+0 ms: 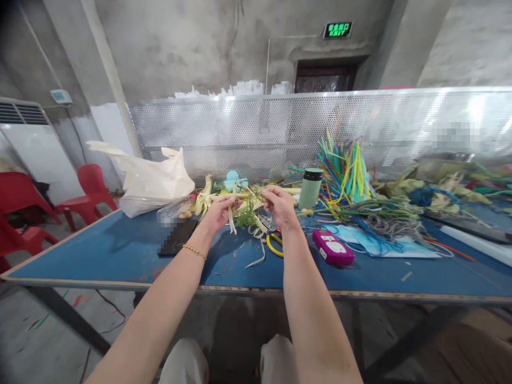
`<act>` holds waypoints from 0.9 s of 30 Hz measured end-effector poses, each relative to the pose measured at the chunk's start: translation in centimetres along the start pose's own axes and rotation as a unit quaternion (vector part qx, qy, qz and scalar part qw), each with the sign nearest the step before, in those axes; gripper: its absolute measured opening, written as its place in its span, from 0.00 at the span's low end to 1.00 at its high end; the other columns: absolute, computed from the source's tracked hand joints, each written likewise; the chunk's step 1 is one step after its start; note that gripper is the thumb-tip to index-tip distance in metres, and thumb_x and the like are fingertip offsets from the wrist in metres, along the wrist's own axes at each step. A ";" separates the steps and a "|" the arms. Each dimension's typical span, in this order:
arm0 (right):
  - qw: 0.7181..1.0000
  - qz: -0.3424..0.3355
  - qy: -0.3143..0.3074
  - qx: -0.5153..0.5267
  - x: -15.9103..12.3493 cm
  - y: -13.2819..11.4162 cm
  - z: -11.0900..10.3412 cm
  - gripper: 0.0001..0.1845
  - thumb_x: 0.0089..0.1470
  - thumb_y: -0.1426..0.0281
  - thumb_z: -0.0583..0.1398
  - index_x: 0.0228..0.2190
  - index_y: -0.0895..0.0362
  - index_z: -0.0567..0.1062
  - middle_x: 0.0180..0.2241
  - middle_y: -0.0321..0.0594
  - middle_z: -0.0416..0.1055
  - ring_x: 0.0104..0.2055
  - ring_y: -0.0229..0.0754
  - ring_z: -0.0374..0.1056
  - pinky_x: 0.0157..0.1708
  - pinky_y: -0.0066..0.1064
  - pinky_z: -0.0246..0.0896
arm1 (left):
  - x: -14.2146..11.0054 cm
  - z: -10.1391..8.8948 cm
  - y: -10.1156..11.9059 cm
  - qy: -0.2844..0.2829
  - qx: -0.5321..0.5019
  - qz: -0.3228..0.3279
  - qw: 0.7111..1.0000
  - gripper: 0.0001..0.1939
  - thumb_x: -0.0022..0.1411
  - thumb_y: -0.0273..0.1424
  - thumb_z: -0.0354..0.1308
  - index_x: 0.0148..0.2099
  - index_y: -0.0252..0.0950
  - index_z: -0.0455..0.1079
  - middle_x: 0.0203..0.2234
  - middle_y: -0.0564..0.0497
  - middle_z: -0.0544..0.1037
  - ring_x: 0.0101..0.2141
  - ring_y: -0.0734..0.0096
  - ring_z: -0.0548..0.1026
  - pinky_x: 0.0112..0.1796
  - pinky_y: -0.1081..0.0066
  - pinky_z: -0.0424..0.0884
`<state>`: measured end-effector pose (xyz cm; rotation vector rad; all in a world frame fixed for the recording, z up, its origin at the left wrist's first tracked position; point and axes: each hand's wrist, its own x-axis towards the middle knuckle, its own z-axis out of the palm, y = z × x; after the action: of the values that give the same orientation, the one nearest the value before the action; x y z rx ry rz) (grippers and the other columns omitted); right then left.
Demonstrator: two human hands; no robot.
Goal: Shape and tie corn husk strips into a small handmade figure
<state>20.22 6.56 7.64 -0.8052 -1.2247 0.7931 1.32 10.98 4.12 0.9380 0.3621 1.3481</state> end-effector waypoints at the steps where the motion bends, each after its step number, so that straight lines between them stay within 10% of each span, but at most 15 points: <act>1: 0.999 0.008 0.007 0.040 0.0 -0.2 -0.1 0.16 0.40 0.60 0.68 0.25 0.55 0.70 0.21 0.32 0.68 0.19 0.33 0.57 0.17 0.27 0.51 | 0.1 -0.1 -0.1 0.001 0.006 -0.001 1.000 0.07 0.50 0.21 0.68 0.30 0.31 0.73 0.26 0.49 0.78 0.32 0.71 0.78 0.47 0.66 0.73; 12: 0.972 -0.061 0.169 0.153 0.5 -0.9 -1.0 0.16 0.41 0.62 0.69 0.27 0.53 0.68 0.16 0.25 0.61 0.15 0.30 0.52 0.14 0.24 0.46 | 0.2 -0.5 -0.7 0.074 0.106 0.001 0.992 0.09 0.44 0.21 0.70 0.27 0.31 0.72 0.23 0.49 0.78 0.27 0.74 0.75 0.34 0.72 0.74; 17: 0.996 -0.046 0.047 -0.067 0.0 0.0 0.1 0.16 0.42 0.58 0.69 0.28 0.57 0.76 0.16 0.31 0.67 0.15 0.31 0.52 0.15 0.26 0.43 | -0.5 0.3 0.5 0.109 0.139 0.017 0.984 0.09 0.48 0.26 0.69 0.31 0.31 0.72 0.23 0.52 0.75 0.20 0.78 0.71 0.23 0.76 0.67; 21: 0.960 -0.078 -0.095 -0.251 -0.2 1.1 0.6 0.13 0.44 0.59 0.67 0.24 0.57 0.79 0.16 0.34 0.68 0.20 0.36 0.60 0.21 0.28 0.50 | -1.2 1.2 1.5 0.051 0.082 0.023 0.995 0.12 0.48 0.29 0.70 0.34 0.32 0.71 0.23 0.53 0.76 0.19 0.78 0.71 0.20 0.77 0.62; 27: 0.930 -0.123 -0.118 -0.327 -0.1 1.6 1.1 0.15 0.50 0.59 0.62 0.28 0.58 0.82 0.16 0.33 0.65 0.19 0.35 0.54 0.21 0.29 0.45 | -1.9 2.0 1.2 -0.005 0.086 -0.050 0.995 0.11 0.49 0.26 0.69 0.34 0.31 0.70 0.27 0.49 0.78 0.20 0.74 0.74 0.20 0.75 0.64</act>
<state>18.98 7.34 6.41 -1.0798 -1.8092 0.2648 1.52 8.39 5.73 1.0553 0.5169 1.2333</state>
